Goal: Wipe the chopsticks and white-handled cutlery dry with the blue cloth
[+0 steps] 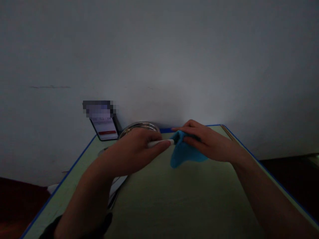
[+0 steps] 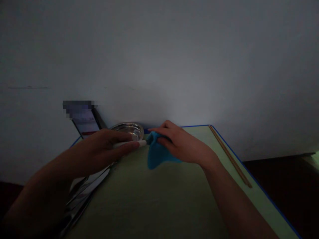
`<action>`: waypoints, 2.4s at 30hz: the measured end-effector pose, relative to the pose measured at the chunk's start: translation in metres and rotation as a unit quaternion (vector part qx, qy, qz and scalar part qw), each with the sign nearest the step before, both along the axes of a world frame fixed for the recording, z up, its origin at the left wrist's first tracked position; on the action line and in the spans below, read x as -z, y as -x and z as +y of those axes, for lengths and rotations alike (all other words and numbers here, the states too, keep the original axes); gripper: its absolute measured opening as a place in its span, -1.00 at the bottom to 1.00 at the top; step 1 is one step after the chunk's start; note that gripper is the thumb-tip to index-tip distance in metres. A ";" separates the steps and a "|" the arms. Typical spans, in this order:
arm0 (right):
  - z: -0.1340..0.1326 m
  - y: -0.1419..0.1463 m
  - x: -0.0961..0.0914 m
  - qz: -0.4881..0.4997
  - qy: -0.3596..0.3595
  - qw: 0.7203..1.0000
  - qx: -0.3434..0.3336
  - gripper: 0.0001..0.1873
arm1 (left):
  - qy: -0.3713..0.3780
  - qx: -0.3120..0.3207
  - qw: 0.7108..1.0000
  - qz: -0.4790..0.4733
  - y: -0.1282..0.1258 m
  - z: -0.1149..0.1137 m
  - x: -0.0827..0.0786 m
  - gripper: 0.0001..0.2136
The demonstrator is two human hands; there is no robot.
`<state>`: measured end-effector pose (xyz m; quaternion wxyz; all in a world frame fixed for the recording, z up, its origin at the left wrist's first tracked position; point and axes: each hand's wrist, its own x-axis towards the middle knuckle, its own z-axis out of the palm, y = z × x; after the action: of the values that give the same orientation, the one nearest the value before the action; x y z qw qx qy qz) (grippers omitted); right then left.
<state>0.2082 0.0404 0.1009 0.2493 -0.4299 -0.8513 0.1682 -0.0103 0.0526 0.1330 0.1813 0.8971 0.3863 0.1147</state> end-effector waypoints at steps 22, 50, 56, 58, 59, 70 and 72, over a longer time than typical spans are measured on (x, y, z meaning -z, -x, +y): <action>-0.008 -0.005 -0.012 -0.018 0.046 0.999 -0.003 -0.54 | 0.036 0.000 0.998 -0.055 0.004 -0.002 0.002 -0.65; -0.022 -0.003 -0.031 0.040 0.028 0.995 0.082 -0.63 | 0.003 -0.026 0.982 -0.187 -0.003 -0.027 -0.019 -0.73; -0.018 -0.004 -0.030 0.019 0.025 0.998 0.047 -0.67 | -0.060 -0.017 0.991 -0.121 -0.004 -0.023 -0.015 -0.77; -0.018 -0.003 -0.030 0.012 0.024 0.999 0.040 -0.67 | -0.071 -0.020 0.991 -0.108 -0.004 -0.023 -0.014 -0.77; -0.019 -0.003 -0.030 0.013 0.022 0.999 0.038 -0.66 | -0.072 -0.019 0.991 -0.108 -0.004 -0.024 -0.014 -0.77; -0.029 -0.006 -0.041 0.007 0.033 0.999 0.010 -0.72 | -0.056 -0.001 0.990 -0.126 -0.003 -0.030 -0.019 -0.81; -0.027 -0.003 -0.041 0.020 0.037 0.999 0.002 -0.74 | -0.055 0.000 0.990 -0.129 -0.003 -0.029 -0.021 -0.81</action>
<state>0.2115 0.0129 0.1415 0.2510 -0.4372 -0.8383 0.2074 -0.0071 0.0232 0.1542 0.1802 0.8834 0.3528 0.2504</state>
